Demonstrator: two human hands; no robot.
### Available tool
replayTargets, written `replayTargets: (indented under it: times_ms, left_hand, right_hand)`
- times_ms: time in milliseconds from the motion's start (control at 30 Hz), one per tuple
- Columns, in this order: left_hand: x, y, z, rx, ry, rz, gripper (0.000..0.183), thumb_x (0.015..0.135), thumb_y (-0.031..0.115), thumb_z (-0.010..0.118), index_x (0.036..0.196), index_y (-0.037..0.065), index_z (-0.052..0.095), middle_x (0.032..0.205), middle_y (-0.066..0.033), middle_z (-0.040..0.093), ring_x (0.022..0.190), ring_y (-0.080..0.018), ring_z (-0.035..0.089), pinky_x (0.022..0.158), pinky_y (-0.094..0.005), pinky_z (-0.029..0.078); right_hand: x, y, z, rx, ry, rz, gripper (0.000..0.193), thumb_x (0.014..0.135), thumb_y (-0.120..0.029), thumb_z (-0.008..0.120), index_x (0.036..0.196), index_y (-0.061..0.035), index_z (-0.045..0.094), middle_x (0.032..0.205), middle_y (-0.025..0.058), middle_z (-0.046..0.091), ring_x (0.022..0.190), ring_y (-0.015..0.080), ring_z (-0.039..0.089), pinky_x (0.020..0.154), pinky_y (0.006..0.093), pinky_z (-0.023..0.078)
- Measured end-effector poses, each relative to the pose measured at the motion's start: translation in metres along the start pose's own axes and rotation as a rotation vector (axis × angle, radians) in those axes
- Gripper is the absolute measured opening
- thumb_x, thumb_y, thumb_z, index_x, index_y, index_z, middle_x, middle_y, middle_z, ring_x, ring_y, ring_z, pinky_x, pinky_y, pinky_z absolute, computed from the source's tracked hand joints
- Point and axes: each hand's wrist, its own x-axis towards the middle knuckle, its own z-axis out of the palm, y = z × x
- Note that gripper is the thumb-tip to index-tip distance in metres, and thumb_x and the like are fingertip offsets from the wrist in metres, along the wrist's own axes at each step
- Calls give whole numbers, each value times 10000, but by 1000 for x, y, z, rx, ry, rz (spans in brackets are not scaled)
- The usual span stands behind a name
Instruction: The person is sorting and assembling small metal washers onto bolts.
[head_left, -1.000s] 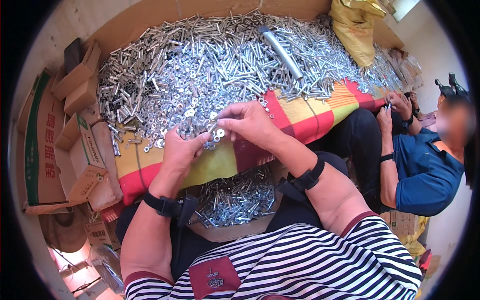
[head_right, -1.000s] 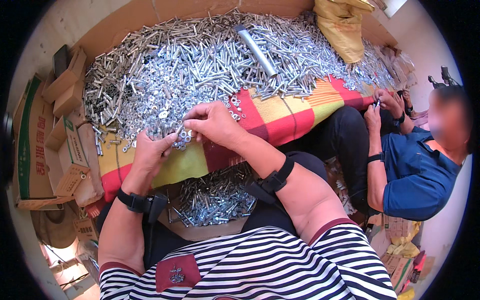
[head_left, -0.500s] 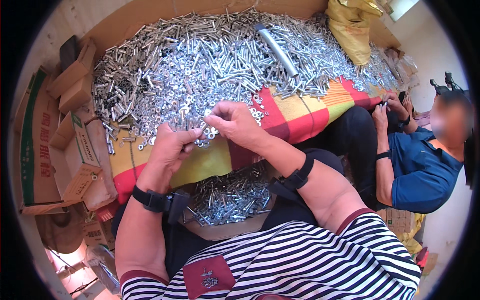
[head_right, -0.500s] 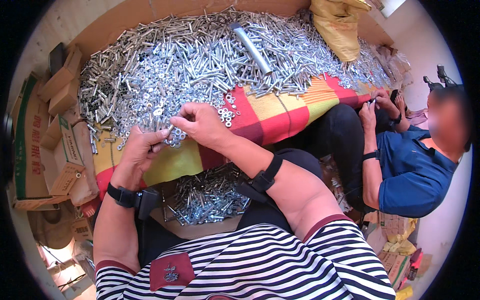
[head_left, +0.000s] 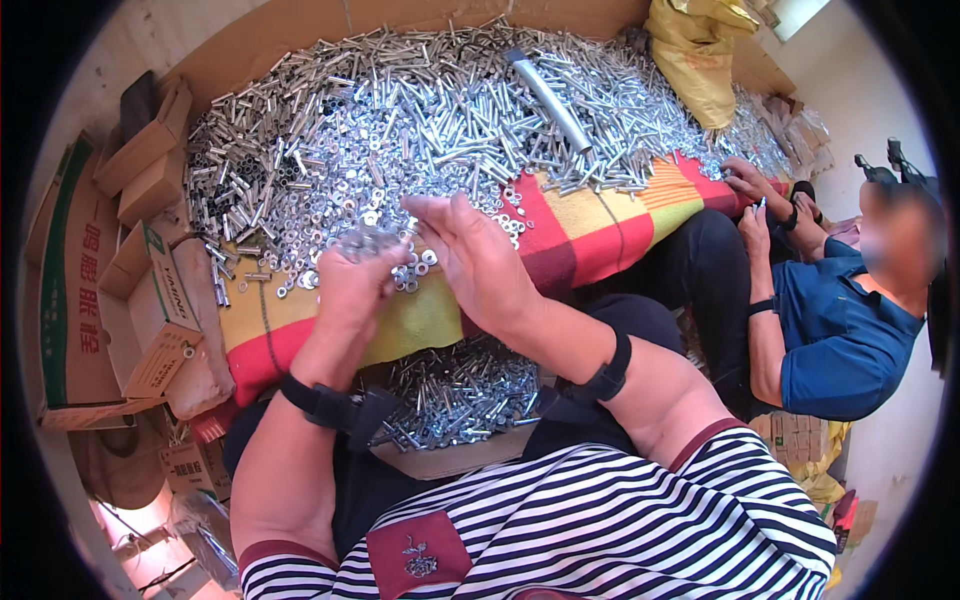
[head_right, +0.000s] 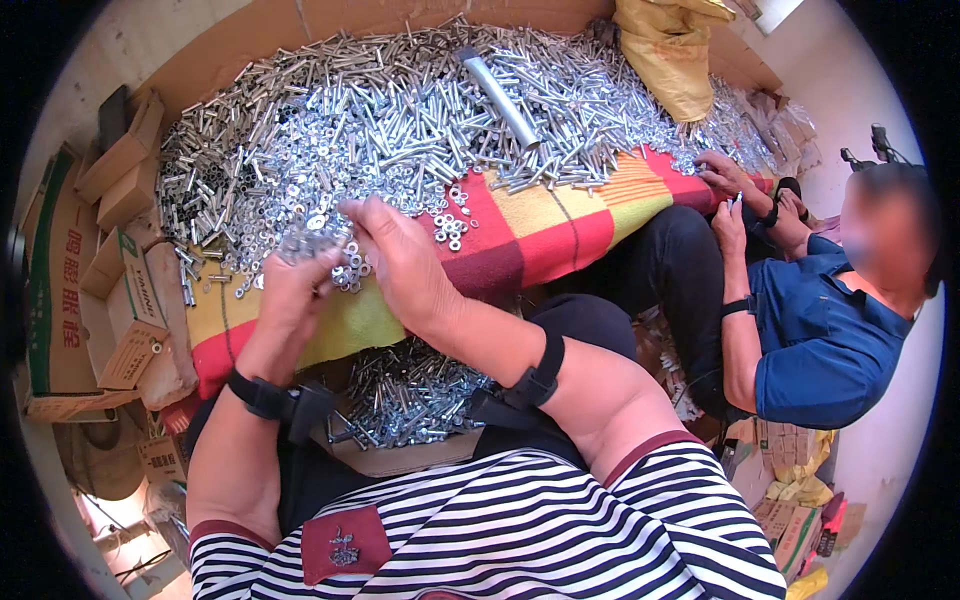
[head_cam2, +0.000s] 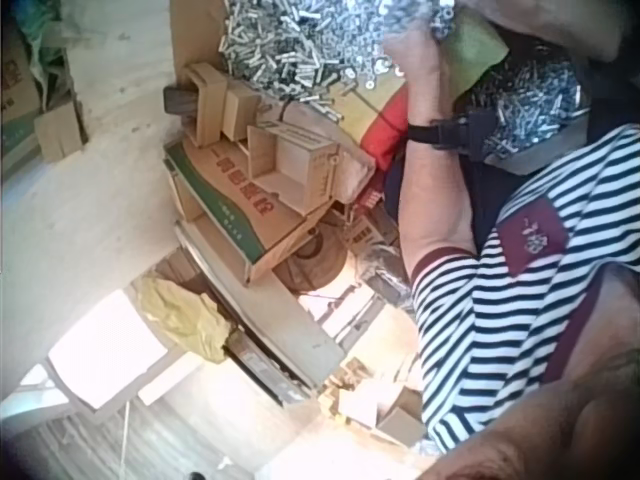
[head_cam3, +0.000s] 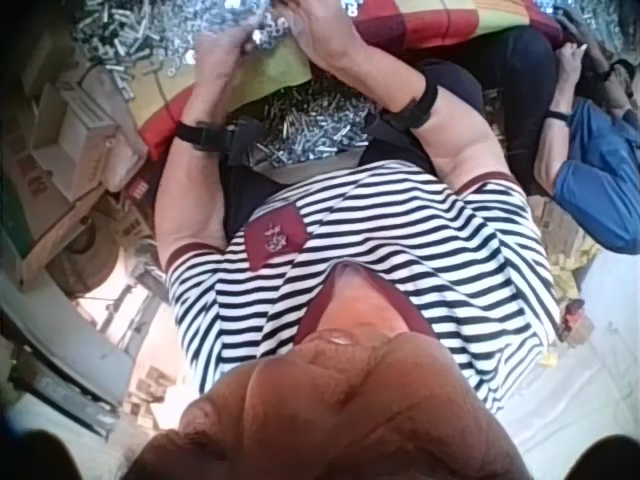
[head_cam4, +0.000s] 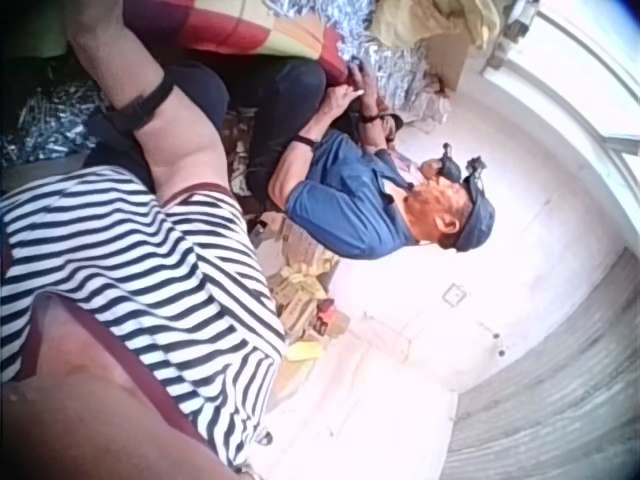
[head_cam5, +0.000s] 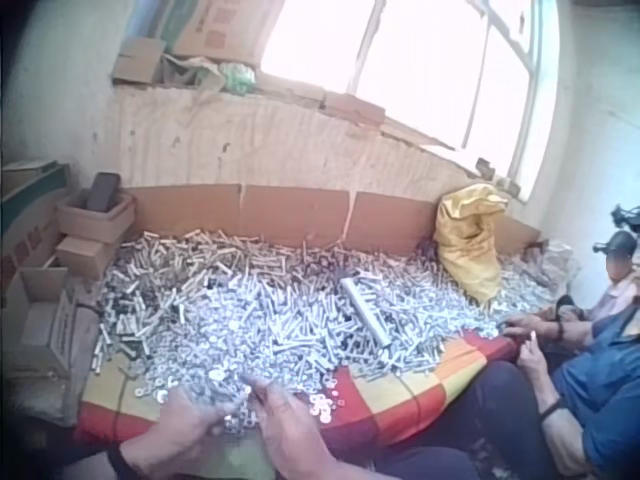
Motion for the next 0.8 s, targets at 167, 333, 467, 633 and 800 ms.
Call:
replayTargets:
  times_ms: [167,333,467,633,800]
  left_hand:
    - [-5,24,-22,301,-232,-156,107,755,24,710,829,31,632,646,8,592,471,-50,457,423,-192,325]
    - [-19,6,-18,240,-425,-314,105,783,54,666,873,26,618,699,-42,640,491,-64,486,402,-194,317]
    - [-11,12,-15,133,-275,-365,145,818,90,635,940,26,591,766,-92,681,504,-65,518,369,-181,297]
    - [-4,14,-20,155,-190,-296,145,832,83,638,950,25,578,762,-87,683,503,-53,522,365,-176,296]
    - [-4,10,-18,149,-113,-230,120,838,64,646,927,19,579,752,-78,681,477,-48,507,368,-180,309]
  right_hand:
    - [4,-13,-26,-679,-81,-91,164,910,-104,559,1029,-5,614,992,100,657,903,242,644,811,367,506]
    - [17,-7,-45,-1692,-161,-324,104,797,-82,593,887,-31,584,852,164,578,747,363,608,683,446,492]
    - [19,-5,-38,-1847,-182,-248,108,797,-82,586,854,-6,534,869,183,569,764,372,614,653,480,487]
    - [20,-2,-41,-1785,-205,-301,132,810,-89,580,887,6,533,851,196,569,782,387,609,679,471,482]
    - [20,10,-31,-1668,-308,-197,129,819,-83,561,912,3,537,860,196,576,804,389,610,695,457,486]
